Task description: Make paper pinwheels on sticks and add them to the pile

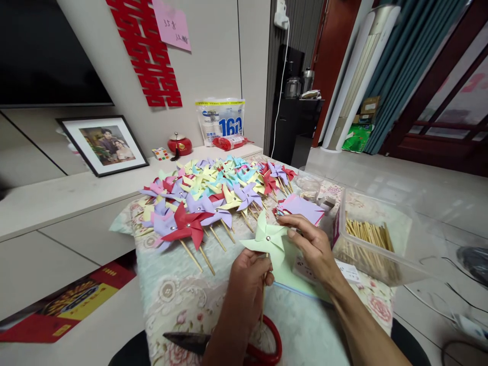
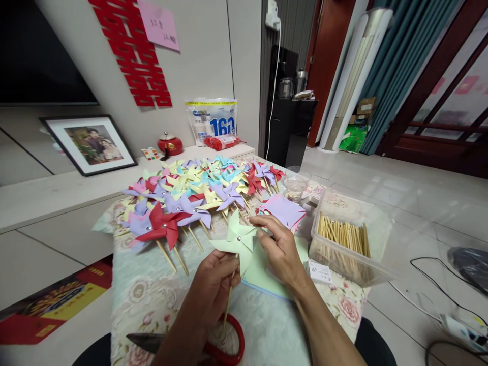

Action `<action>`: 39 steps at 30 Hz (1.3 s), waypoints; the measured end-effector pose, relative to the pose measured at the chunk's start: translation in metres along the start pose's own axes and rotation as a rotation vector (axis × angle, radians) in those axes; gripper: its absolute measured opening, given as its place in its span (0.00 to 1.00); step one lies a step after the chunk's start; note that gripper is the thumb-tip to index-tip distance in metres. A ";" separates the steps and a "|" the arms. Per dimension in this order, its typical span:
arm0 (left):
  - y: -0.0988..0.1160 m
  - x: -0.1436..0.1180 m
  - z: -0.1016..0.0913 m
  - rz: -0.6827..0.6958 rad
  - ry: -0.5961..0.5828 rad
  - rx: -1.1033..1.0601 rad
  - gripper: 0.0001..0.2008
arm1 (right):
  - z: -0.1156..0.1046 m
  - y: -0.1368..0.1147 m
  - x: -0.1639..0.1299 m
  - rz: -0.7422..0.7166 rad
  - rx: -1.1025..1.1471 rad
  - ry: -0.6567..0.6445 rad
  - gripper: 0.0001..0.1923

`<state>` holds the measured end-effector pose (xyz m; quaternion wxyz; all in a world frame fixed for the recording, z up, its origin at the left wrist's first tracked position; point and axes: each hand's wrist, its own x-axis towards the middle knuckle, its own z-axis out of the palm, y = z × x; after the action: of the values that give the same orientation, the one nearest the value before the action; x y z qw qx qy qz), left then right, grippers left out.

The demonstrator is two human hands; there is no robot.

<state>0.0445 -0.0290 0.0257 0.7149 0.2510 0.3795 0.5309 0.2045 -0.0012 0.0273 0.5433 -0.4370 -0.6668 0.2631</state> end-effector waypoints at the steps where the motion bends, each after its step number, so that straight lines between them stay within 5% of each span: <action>1: 0.000 0.000 0.000 -0.006 0.008 0.006 0.14 | 0.000 0.002 0.001 -0.016 -0.031 -0.007 0.14; 9: -0.006 0.001 -0.003 0.000 -0.011 0.051 0.10 | 0.003 0.014 0.003 -0.188 -0.168 -0.059 0.16; 18: -0.008 0.002 -0.005 0.026 0.005 0.080 0.09 | 0.004 0.017 0.002 -0.212 -0.175 -0.065 0.20; 21: -0.013 0.006 -0.005 0.078 0.067 0.118 0.10 | 0.003 0.011 0.001 -0.168 -0.181 -0.002 0.21; 29: -0.024 0.008 -0.008 0.181 0.090 0.366 0.06 | 0.012 -0.006 -0.003 -0.045 -0.185 0.017 0.05; 39: -0.026 0.003 -0.004 0.215 0.108 0.429 0.04 | 0.017 -0.001 -0.003 0.040 -0.135 0.042 0.13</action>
<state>0.0565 -0.0339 0.0027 0.5635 0.4073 0.4922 0.5237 0.1877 -0.0018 0.0219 0.5209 -0.4914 -0.6627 0.2191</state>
